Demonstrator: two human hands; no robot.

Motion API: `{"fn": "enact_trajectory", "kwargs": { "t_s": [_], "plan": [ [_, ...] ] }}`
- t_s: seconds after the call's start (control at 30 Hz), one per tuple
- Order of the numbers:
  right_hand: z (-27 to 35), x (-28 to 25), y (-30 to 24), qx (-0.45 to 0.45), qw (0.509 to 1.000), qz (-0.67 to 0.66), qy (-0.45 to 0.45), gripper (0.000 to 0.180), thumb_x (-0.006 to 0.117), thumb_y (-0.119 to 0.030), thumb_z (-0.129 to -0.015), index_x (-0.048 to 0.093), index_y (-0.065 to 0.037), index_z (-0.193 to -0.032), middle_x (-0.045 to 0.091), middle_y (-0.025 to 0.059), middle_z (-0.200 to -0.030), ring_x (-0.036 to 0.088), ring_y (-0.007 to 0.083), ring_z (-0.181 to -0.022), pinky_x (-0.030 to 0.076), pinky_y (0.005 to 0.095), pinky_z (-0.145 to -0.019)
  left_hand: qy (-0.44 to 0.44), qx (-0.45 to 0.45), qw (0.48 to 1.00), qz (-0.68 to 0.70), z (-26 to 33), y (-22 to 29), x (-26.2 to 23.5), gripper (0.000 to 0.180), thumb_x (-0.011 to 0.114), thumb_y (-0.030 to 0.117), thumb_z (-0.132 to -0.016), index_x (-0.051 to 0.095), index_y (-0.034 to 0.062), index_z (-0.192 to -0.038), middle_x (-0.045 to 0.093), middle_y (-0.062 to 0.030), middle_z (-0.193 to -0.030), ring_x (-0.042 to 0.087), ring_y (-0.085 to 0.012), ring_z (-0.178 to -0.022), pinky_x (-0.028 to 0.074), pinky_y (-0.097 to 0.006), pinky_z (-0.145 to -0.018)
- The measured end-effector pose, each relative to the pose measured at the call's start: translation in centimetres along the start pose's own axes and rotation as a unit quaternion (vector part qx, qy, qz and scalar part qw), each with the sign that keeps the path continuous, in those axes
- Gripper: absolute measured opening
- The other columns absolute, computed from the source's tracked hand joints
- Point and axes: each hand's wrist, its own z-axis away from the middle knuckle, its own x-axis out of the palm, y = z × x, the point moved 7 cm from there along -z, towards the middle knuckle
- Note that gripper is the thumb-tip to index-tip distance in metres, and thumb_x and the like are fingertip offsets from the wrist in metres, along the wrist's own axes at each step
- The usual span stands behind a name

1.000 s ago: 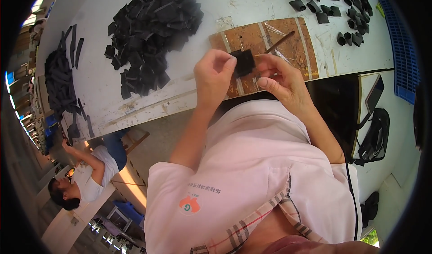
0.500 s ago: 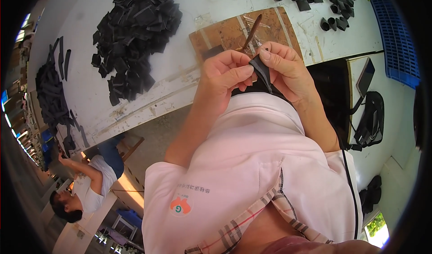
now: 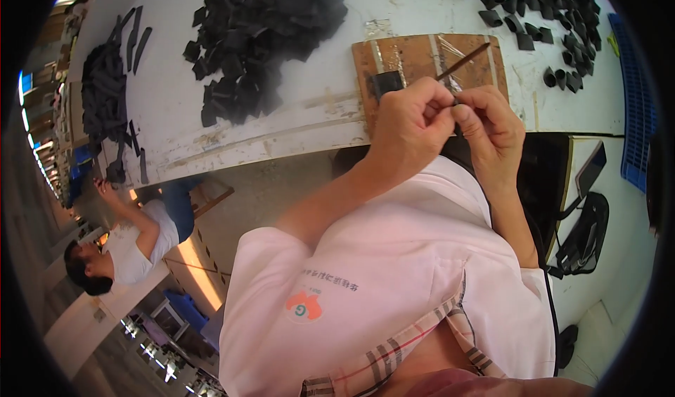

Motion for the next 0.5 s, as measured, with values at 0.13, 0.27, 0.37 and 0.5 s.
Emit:
{"fn": "enact_trajectory", "kwargs": {
  "t_s": [0.13,0.27,0.37,0.5],
  "plan": [
    [-0.2,0.5,-1.3,-0.07,0.988,0.137,0.008,0.008,0.061,-0.003,-0.075,0.058,0.0,-0.081,0.052,0.0068,-0.072,0.05,0.0153,-0.057,0.04,0.0236,-0.051,0.059,0.106,0.982,-0.146,0.2,1.3,0.2,0.008,0.055,-0.006,-0.068,0.051,0.0005,-0.072,0.055,-0.0136,-0.058,0.056,-0.0244,-0.05,0.042,-0.028,-0.044],
    [0.1,1.2,-1.4,-0.137,0.943,0.3,0.039,0.008,0.06,-0.001,-0.074,0.058,0.0,-0.082,0.052,0.0097,-0.073,0.051,0.0205,-0.055,0.043,0.0269,-0.052,0.125,0.124,0.973,-0.147,0.1,1.5,-0.8,0.006,0.057,-0.005,-0.073,0.054,-0.0003,-0.075,0.054,-0.0011,-0.055,0.044,-0.0019,-0.041,0.033,-0.019,-0.035],
    [-0.3,-0.1,-0.2,-0.076,0.965,0.242,0.065,0.007,0.059,-0.001,-0.075,0.057,0.0,-0.081,0.052,0.0053,-0.069,0.049,0.0144,-0.053,0.04,0.0242,-0.049,-0.002,-0.183,0.927,0.326,-0.9,-1.7,0.5,0.013,0.058,-0.004,-0.071,0.054,0.0013,-0.082,0.054,-0.0025,-0.065,0.036,-0.0011,-0.04,0.026,-0.017,-0.034],
    [0.2,0.3,3.6,0.219,0.965,-0.142,-0.024,0.007,0.057,-0.005,-0.079,0.057,0.002,-0.079,0.048,-0.0032,-0.062,0.042,0.0034,-0.054,0.03,0.0188,-0.043,-0.059,-0.227,0.915,0.327,-0.2,-1.2,0.6,0.013,0.056,-0.006,-0.07,0.053,-0.0005,-0.082,0.052,-0.0019,-0.069,0.04,-0.0005,-0.047,0.028,-0.016,-0.038]
  ]
}}
